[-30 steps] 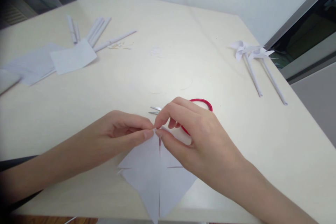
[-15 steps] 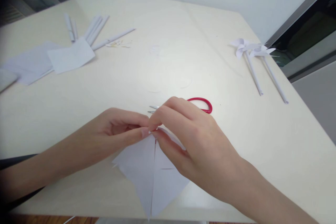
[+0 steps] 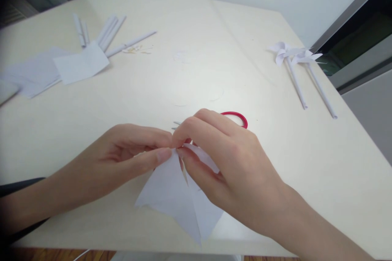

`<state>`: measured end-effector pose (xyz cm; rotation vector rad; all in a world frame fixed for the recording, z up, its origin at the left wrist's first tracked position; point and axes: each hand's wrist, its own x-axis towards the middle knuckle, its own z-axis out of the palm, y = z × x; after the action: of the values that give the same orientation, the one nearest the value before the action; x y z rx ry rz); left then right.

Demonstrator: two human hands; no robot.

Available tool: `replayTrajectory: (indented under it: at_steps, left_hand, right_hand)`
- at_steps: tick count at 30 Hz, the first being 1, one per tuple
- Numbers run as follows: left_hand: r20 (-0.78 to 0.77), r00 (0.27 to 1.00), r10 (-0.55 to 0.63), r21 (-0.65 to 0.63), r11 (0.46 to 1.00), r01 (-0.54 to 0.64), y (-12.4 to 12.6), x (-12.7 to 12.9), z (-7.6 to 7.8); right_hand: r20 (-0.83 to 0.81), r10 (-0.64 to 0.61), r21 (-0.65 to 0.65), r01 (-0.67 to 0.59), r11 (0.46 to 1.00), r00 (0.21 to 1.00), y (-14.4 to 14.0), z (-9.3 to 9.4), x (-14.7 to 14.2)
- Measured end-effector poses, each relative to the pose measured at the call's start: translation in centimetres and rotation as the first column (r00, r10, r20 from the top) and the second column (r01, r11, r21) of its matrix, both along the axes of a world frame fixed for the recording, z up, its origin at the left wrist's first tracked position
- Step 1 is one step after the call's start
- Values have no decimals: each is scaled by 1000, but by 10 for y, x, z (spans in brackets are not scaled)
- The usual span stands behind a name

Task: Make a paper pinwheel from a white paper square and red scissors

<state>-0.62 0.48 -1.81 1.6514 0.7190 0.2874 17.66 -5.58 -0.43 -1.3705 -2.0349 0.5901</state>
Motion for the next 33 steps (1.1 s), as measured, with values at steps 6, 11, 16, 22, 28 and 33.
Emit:
replayTrajectory:
  at_steps: [6, 11, 16, 22, 28, 33]
  left_hand:
    - [-6, 1000, 18, 15, 1000, -18, 0, 1, 2]
    - [24, 1000, 16, 31, 999, -17, 0, -1, -4]
    - [37, 999, 10, 25, 1000, -11, 0, 0, -4]
    - [47, 999, -1, 72, 997, -3, -1, -1, -1]
    - [-20, 1000, -6, 82, 997, 8, -1, 1, 4]
    - [12, 1000, 12, 97, 995, -13, -2, -2, -4]
  right_hand:
    - [-33, 3, 3, -3, 1000, 999, 1, -1, -2]
    - [-54, 12, 21, -10, 1000, 998, 0, -2, -2]
    - [-40, 44, 36, -43, 998, 998, 0, -2, -1]
    - [-7, 52, 28, -52, 998, 999, 1, -2, 0]
    - [11, 55, 2, -55, 998, 998, 3, 0, -1]
    - [-2, 49, -9, -49, 999, 999, 3, 3, -1]
